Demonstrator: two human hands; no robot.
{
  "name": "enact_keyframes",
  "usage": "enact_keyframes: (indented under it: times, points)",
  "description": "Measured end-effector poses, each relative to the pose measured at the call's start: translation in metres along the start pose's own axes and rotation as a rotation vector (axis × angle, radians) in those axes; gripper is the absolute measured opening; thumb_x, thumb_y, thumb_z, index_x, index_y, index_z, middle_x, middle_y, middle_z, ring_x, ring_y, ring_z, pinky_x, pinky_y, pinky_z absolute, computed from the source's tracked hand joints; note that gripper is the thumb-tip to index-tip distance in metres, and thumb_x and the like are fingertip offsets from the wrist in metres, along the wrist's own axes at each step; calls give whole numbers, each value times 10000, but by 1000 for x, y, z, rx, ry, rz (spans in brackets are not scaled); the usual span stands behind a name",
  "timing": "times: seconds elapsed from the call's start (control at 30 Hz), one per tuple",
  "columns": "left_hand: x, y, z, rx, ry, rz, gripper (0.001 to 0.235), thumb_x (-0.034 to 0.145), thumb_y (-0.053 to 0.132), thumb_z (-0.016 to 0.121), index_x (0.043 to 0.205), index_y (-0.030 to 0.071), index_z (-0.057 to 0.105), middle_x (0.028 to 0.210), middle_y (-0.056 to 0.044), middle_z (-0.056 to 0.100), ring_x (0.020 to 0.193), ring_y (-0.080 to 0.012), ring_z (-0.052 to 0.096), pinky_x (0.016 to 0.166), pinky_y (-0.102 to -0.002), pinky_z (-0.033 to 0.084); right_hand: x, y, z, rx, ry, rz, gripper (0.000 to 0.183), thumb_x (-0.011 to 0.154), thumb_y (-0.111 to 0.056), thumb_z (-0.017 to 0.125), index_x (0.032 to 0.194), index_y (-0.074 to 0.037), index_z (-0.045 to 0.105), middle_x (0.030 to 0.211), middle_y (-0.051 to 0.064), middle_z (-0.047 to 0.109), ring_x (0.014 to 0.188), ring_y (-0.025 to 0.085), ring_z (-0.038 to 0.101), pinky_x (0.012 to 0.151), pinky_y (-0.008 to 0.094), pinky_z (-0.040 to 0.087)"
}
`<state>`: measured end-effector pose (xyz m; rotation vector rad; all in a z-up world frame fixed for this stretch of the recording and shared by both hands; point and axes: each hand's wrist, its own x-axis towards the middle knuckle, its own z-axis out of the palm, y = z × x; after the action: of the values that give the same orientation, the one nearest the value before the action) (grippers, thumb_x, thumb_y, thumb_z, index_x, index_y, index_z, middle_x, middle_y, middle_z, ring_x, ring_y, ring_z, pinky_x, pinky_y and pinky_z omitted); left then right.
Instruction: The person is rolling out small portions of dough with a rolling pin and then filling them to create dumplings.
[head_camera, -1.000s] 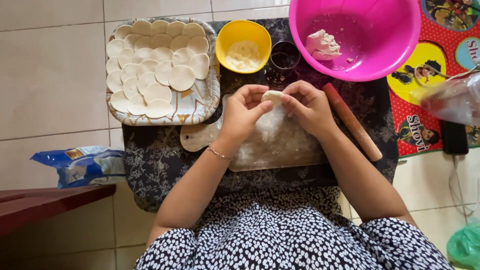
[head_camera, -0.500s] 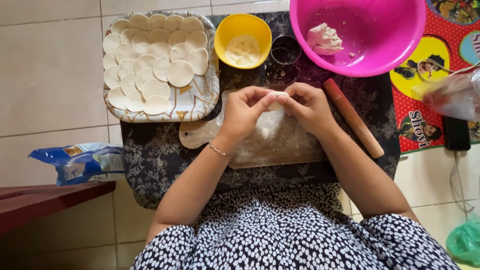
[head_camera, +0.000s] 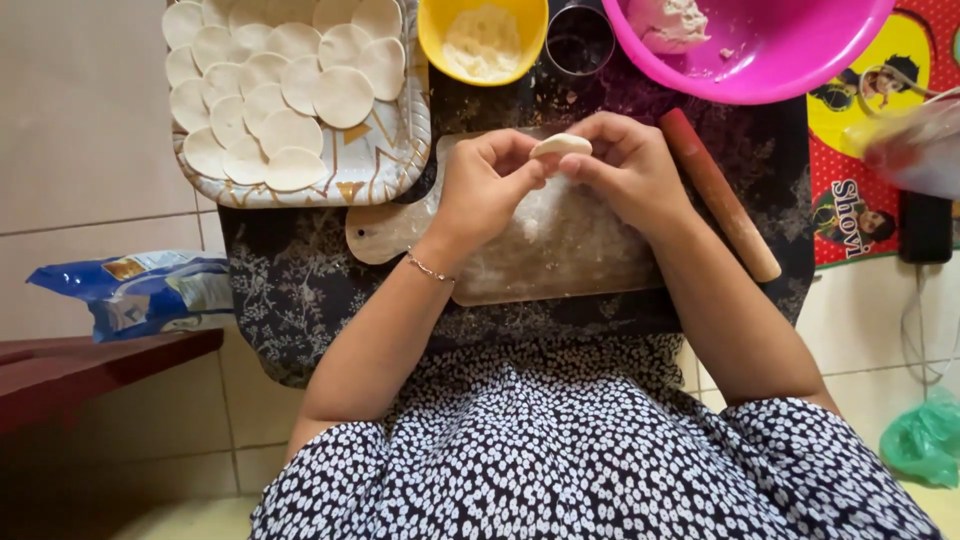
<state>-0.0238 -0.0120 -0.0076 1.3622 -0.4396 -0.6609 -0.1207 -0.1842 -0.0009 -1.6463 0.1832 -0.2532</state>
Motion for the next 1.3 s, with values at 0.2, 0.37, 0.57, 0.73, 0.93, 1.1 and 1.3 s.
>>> enact_keyframes:
  times: [0.2,0.37,0.57,0.73,0.93,1.1,1.3]
  points:
    - [4,14,-17,-181,133,212,51,954,62,661,950,67,610,849,-78,701,764,-143,704,758,-255,672,-5,-15,0,-192,-129,31,482,769,-49,893,1130,-57,575,878,-13,547,667,49,472,563,177,398]
    - [4,23,-23,-297,295,281,236,950,135,696,1082,-39,606,955,-155,703,854,-193,743,759,-239,667,-7,-28,13,-713,-406,-281,392,691,-137,937,961,-45,668,836,25,619,670,155,554,601,282,469]
    - [3,20,-16,-320,241,238,220,949,156,695,1055,-24,626,923,-128,717,826,-170,742,741,-264,658,-10,-34,19,-838,-396,-237,350,731,-226,913,974,-85,706,909,15,641,718,164,614,667,310,502]
    - [3,16,-14,-303,215,218,221,958,171,684,1056,-19,632,936,-116,712,837,-164,735,748,-257,649,-13,-31,20,-890,-382,-257,310,761,-246,885,953,-105,686,933,12,638,742,185,615,688,332,496]
    - [6,3,-9,-226,165,179,241,949,187,684,1062,-19,630,935,-124,721,835,-162,737,724,-251,652,-6,-25,14,-835,-378,-265,314,741,-197,919,932,-77,701,888,21,663,664,152,605,618,287,501]
    - [8,-9,-4,-288,232,149,223,953,130,665,1071,-56,629,961,-153,711,810,-170,726,746,-266,647,5,-10,-5,-742,40,-194,511,937,50,817,1361,-65,557,713,14,597,555,117,525,463,253,418]
    - [-5,-4,2,-237,257,177,221,972,135,638,1079,-55,604,994,-141,676,862,-169,700,851,-276,625,37,-4,-11,-1147,132,-232,431,935,-55,753,1328,49,608,899,238,755,681,394,710,593,452,547]
